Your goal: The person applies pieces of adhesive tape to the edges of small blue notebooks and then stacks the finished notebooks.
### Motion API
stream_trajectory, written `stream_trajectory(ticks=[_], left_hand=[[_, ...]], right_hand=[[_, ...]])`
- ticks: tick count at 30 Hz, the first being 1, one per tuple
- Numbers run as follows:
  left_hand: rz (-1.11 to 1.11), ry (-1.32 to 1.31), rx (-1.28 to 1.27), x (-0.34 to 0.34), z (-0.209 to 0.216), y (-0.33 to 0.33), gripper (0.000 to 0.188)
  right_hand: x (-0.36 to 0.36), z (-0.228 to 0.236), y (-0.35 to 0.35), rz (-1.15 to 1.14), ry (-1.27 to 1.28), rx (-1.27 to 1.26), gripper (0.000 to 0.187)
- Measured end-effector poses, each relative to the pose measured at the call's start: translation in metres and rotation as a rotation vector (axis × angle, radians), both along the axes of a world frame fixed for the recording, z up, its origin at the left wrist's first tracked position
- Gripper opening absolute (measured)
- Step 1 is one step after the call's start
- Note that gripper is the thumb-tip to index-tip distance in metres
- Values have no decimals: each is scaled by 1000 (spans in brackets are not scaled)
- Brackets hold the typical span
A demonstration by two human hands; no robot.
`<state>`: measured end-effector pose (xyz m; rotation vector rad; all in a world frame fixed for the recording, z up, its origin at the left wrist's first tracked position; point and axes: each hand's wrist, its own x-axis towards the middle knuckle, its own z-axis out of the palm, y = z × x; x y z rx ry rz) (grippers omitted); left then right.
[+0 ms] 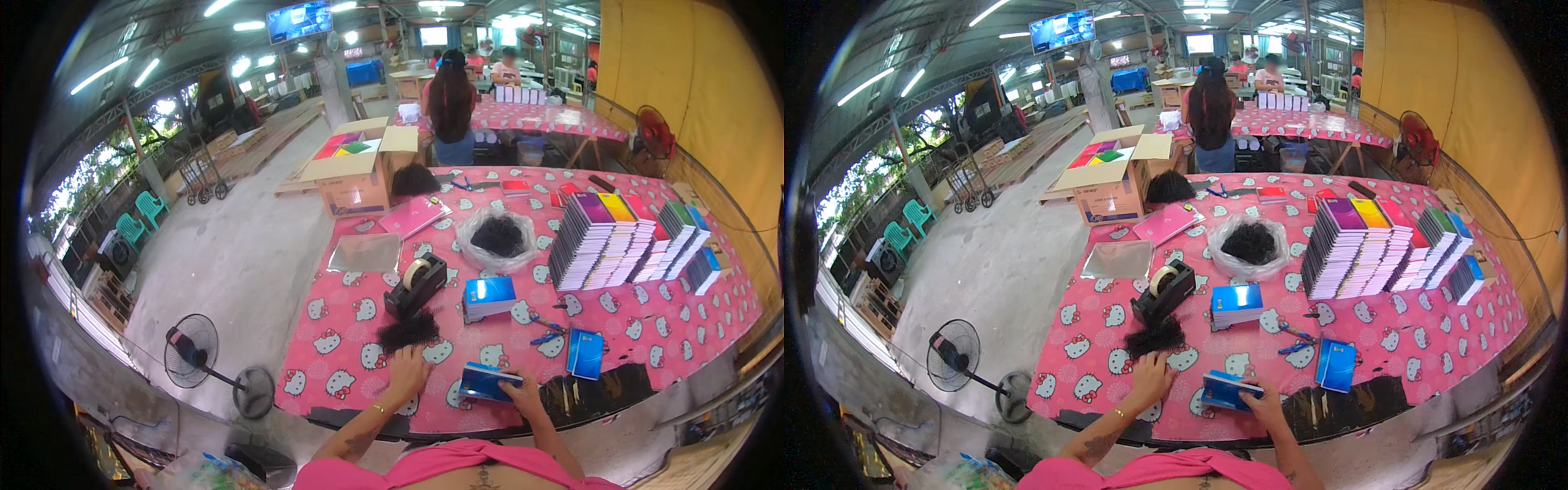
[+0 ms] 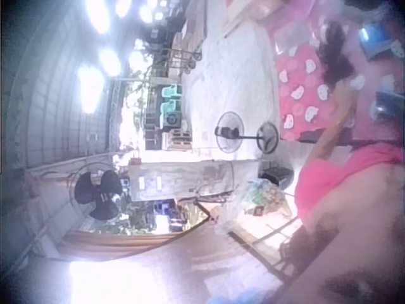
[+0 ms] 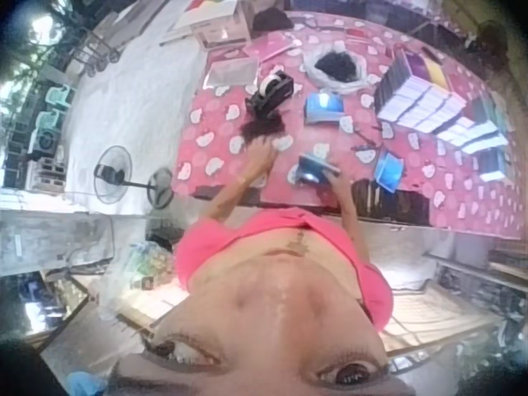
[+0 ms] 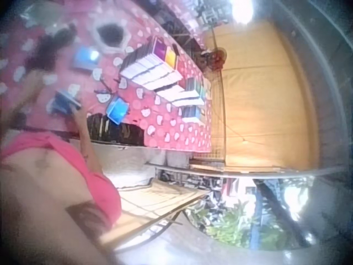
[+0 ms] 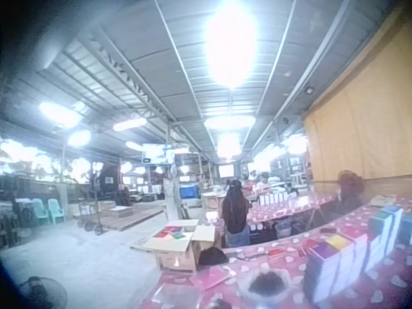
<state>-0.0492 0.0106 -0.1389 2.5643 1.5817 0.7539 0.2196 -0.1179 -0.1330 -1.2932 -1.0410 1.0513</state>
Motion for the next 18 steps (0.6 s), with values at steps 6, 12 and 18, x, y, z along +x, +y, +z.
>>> stream_trajectory(ticks=[6,12,18], left_hand=[[-91,15,146,-14,-34,-32,29],[26,9,58,-27,-39,-28,25],[-83,-602,-156,14,-11,-31,28]], right_hand=[[-3,-8,-1,13,-38,5,27],[-4,-7,4,-28,-44,50,28],[-5,-9,5,16,-54,19,27]])
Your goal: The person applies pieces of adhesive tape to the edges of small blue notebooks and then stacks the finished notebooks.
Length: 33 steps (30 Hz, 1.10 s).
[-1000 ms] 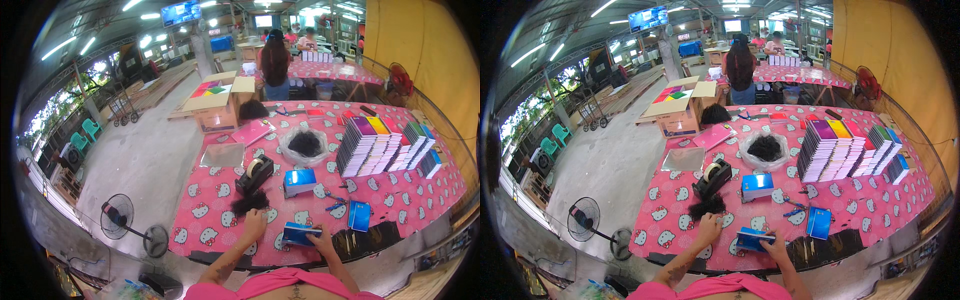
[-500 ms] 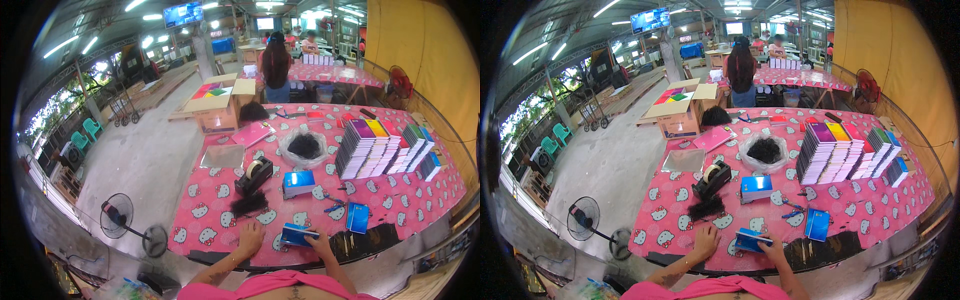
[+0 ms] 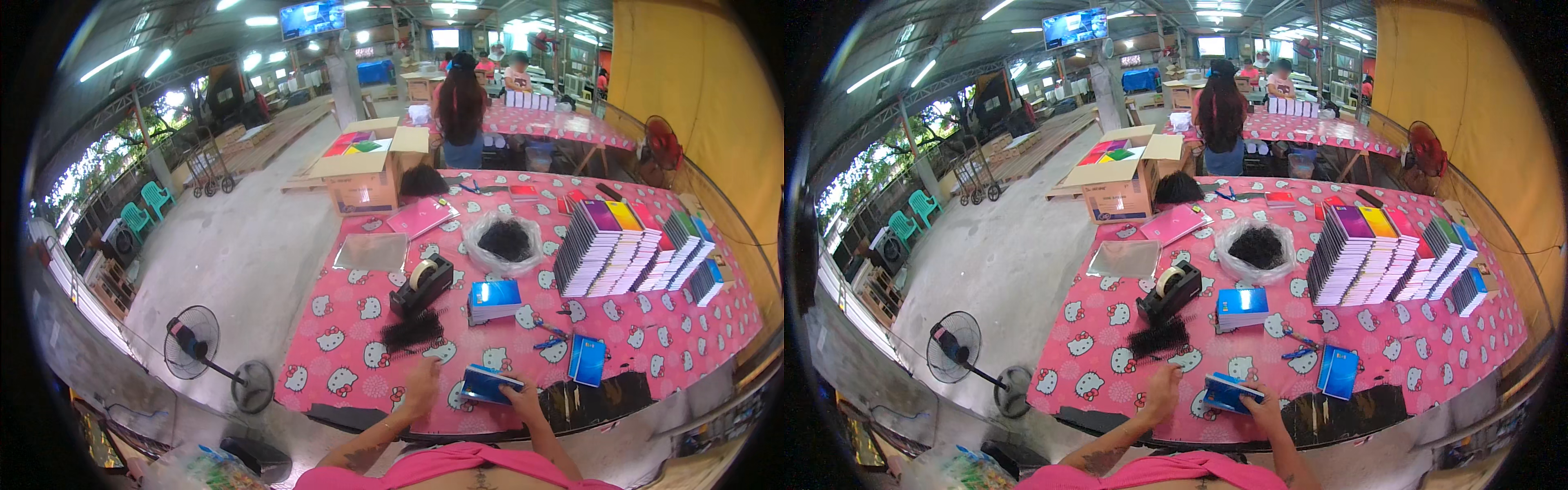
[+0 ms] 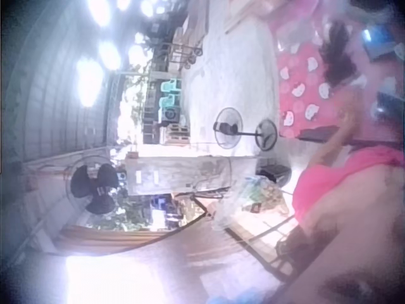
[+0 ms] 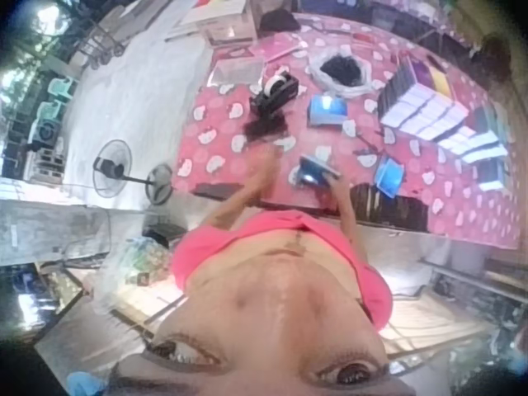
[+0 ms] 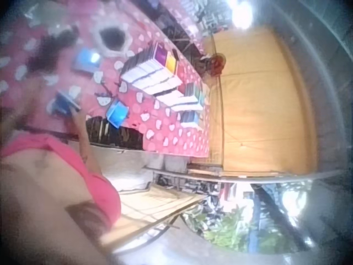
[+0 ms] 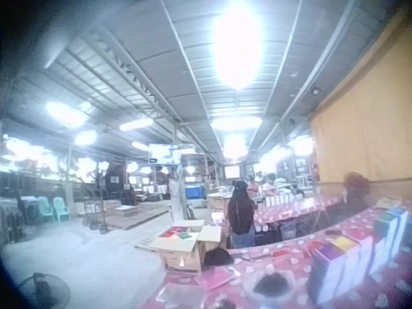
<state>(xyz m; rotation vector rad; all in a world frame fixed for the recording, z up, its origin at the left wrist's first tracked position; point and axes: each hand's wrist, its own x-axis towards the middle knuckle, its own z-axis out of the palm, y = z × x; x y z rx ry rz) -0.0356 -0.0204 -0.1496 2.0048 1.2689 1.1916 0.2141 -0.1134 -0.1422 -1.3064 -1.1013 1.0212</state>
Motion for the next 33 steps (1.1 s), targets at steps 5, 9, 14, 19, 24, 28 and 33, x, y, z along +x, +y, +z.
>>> stream_trajectory(ticks=[5,9,14,19,24,28,33], left_hand=[[-103,-244,-318,48,40,-49,31],[-61,-401,-270,52,36,-50,33],[-131,-139,-278,37,46,-31,29],[-203,97,140,22,59,-4,24],[-174,37,243,20,66,8,17],[-169,54,227,23,67,10,17],[-174,58,251,21,65,8,18]], right_hand=[[2,4,0,22,-6,4,27],[4,-9,1,45,5,6,28],[1,-9,1,46,25,1,27],[-1,-2,3,8,99,23,29],[-5,15,4,-12,88,-27,31],[-6,6,4,-37,50,39,32],[-11,6,1,-100,126,-45,32]])
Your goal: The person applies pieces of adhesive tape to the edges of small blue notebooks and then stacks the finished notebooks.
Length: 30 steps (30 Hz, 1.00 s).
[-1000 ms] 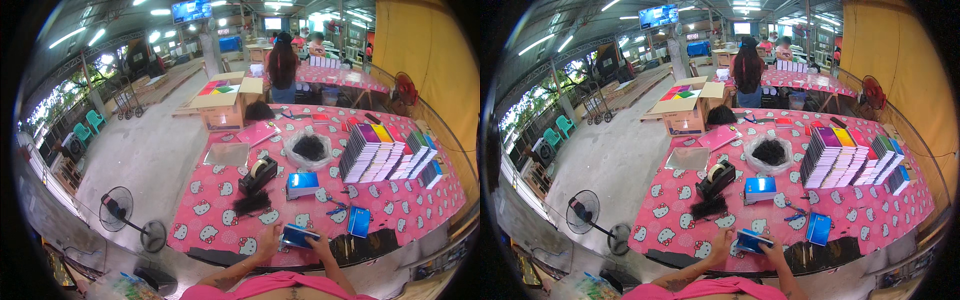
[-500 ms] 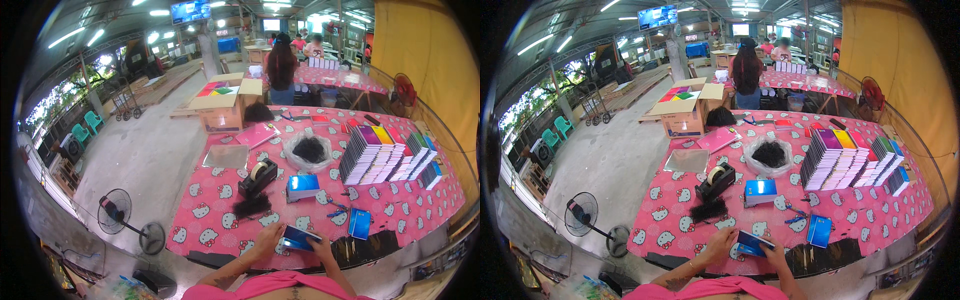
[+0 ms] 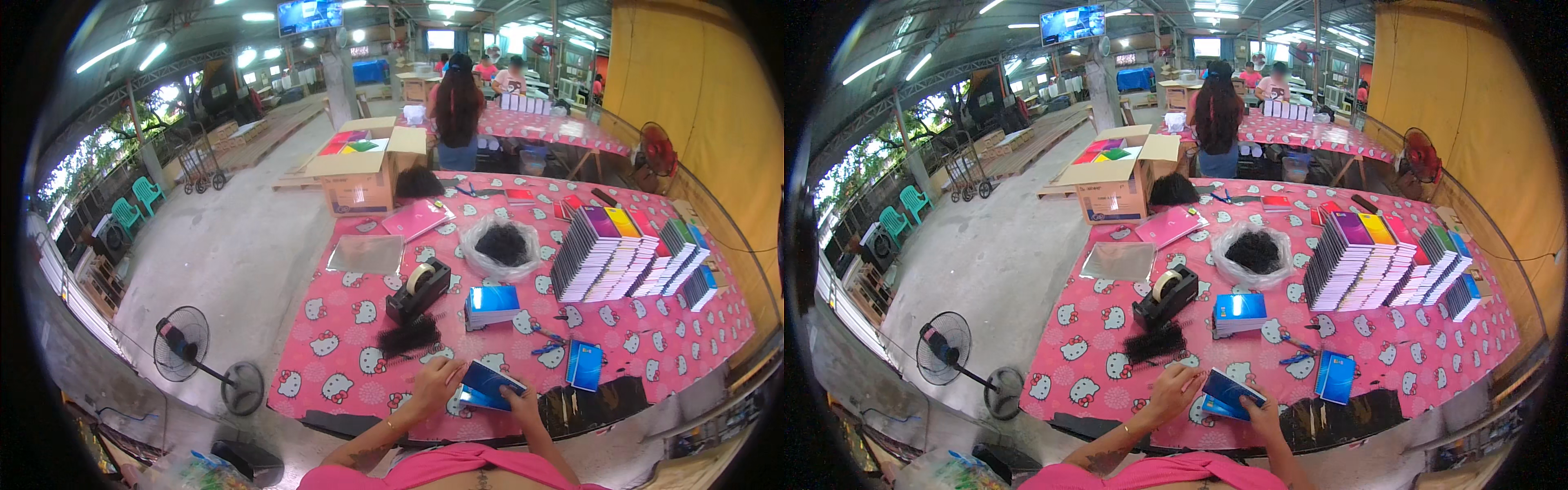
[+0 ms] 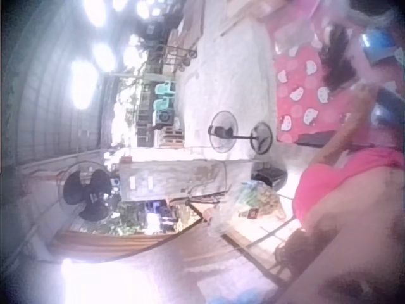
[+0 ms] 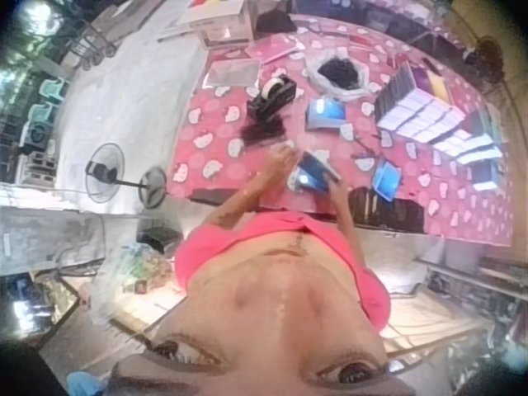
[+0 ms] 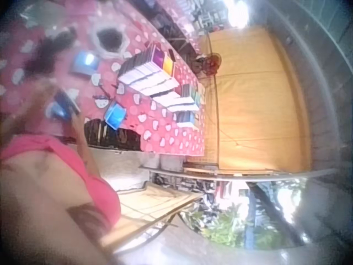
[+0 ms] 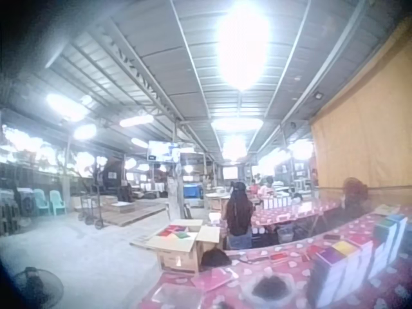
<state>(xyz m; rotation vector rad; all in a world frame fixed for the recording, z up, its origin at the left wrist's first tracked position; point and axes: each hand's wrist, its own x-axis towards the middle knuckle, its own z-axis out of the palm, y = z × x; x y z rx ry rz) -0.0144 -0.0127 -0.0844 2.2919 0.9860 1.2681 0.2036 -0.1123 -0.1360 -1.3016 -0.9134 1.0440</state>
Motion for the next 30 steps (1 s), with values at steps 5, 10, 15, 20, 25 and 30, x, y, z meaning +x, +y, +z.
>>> stream_trajectory(ticks=[5,10,15,20,25,30], left_hand=[[40,-51,-20,2,-1,-1,17],[32,-9,-107,-2,7,0,17],[-12,75,-159,-4,12,-5,19],[-6,-30,-136,-3,2,2,19],[-25,-2,-179,-2,21,-6,18],[-36,-8,-185,-3,5,-5,20]], right_hand=[[5,0,0,54,7,5,30],[-1,-1,1,58,29,30,31],[-2,8,2,-12,90,-13,31],[4,1,0,95,43,31,33],[-4,10,-2,29,91,29,33],[-1,12,-5,84,47,20,32]])
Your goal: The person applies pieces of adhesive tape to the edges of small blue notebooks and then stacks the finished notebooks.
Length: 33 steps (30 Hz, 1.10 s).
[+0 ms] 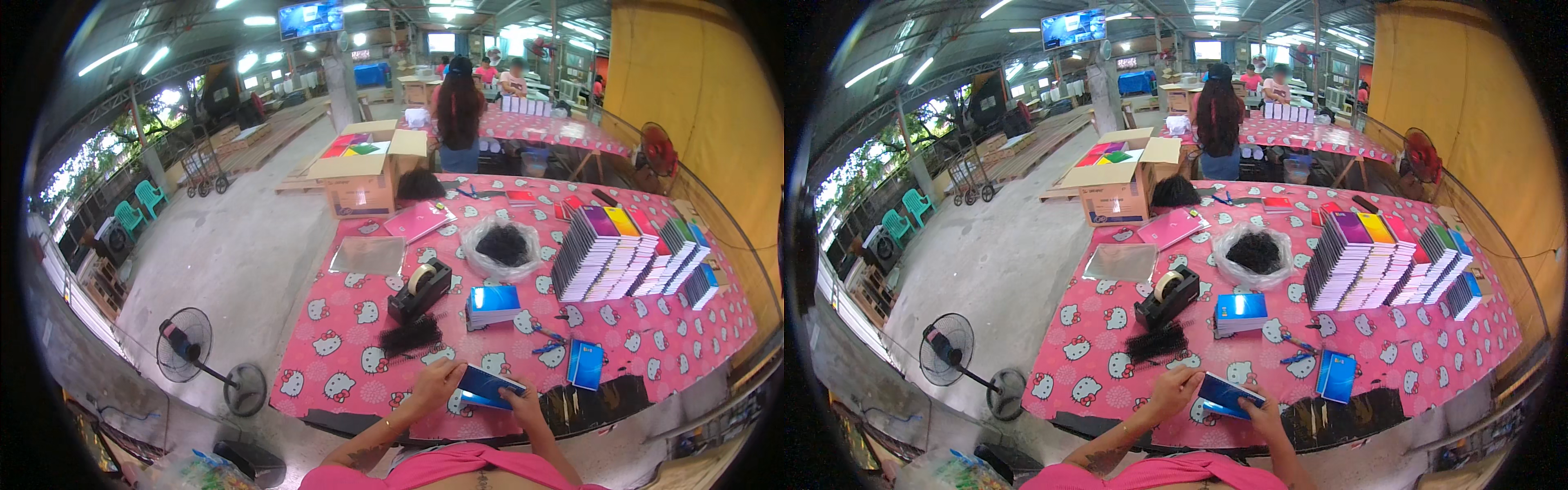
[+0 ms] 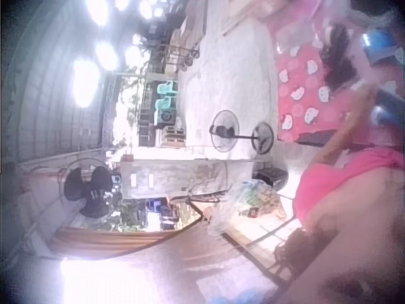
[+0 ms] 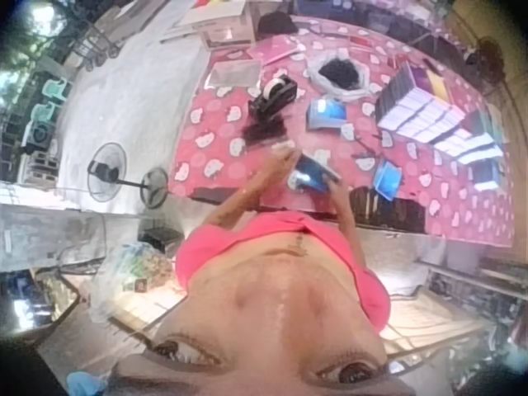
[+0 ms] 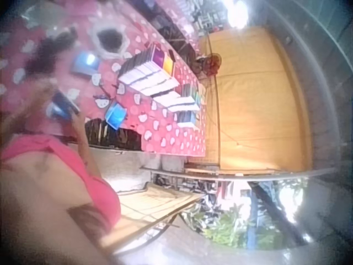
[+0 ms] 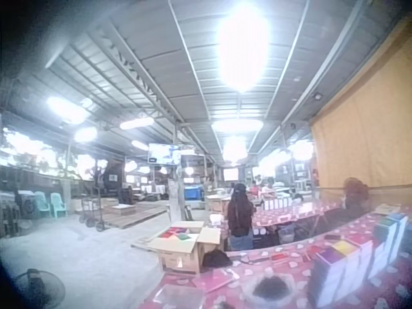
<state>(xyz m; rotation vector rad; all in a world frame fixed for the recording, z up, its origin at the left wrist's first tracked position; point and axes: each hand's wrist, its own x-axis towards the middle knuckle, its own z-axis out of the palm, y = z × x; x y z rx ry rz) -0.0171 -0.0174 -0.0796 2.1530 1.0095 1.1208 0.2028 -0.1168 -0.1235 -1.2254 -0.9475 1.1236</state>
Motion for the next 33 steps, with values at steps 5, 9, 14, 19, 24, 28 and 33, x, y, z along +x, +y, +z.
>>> stream_trajectory(ticks=[5,9,14,19,24,28,33], left_hand=[[-27,-30,25,-3,-4,3,20],[-117,-60,-83,-2,11,-4,21],[-294,78,-48,-7,12,0,22],[-328,183,-22,-1,21,-4,25],[-302,252,-24,9,30,-12,24],[-332,272,-57,16,34,-13,25],[-307,282,-72,26,29,-14,22]], right_hand=[[0,12,-4,20,-15,2,29],[3,20,-9,49,-8,-53,29],[30,2,-17,115,-85,-130,29],[33,11,-17,162,-22,-101,29],[46,18,-18,195,54,-103,28],[59,21,-19,230,81,-110,31],[73,15,-14,284,54,-100,31]])
